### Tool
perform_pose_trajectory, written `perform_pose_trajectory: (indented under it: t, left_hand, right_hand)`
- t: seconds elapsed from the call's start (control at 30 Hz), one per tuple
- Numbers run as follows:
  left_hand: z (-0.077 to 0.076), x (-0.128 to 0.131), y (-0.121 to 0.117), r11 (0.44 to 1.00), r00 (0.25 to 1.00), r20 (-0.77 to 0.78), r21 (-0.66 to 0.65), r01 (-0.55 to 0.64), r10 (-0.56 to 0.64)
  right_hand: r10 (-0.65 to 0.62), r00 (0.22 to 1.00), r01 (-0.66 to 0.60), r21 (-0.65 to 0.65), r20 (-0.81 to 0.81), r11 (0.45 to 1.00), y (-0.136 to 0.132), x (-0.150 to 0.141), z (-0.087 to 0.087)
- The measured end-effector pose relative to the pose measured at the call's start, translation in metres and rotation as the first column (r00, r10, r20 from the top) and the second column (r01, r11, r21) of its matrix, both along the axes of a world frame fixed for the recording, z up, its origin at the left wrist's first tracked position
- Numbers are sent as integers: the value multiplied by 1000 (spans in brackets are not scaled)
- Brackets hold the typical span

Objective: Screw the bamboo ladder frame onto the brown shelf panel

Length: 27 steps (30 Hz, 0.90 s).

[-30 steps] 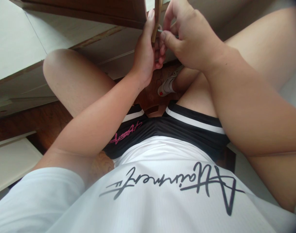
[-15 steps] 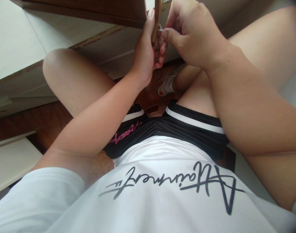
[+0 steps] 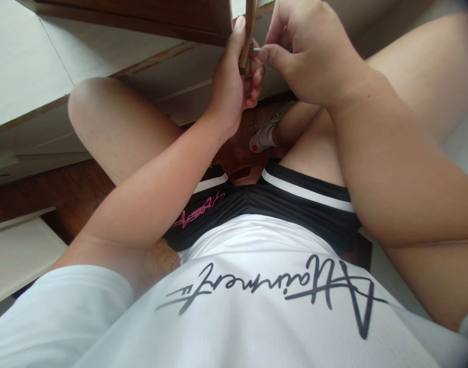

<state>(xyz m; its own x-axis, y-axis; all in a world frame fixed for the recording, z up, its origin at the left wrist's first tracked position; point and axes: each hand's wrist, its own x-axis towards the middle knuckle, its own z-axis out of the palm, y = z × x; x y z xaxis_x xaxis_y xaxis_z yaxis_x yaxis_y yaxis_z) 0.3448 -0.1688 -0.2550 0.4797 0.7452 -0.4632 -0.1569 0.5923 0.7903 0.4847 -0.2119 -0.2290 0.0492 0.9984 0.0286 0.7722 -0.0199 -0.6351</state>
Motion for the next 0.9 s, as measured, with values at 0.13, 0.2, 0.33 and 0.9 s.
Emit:
perform_pose_trajectory:
  t: [0.13,0.2,0.33,0.9]
  left_hand:
    - [-5,0,1,1000,994,108,-8,-15,16]
    - [-8,0,1,1000,989,148,-21,-8,11]
    - [-7,0,1,994,982,186,-110,-6,27]
    - [-7,2,-2,999,995,99,35,-25,22]
  right_hand:
    - [-32,999,33,-25,22,999,0,0,4]
    - [-47,998,48,-35,33,998,0,0,6]
    - [-33,999,33,-25,33,999,0,0,4]
    - [-28,999,28,21,27,999,-3,-4,6]
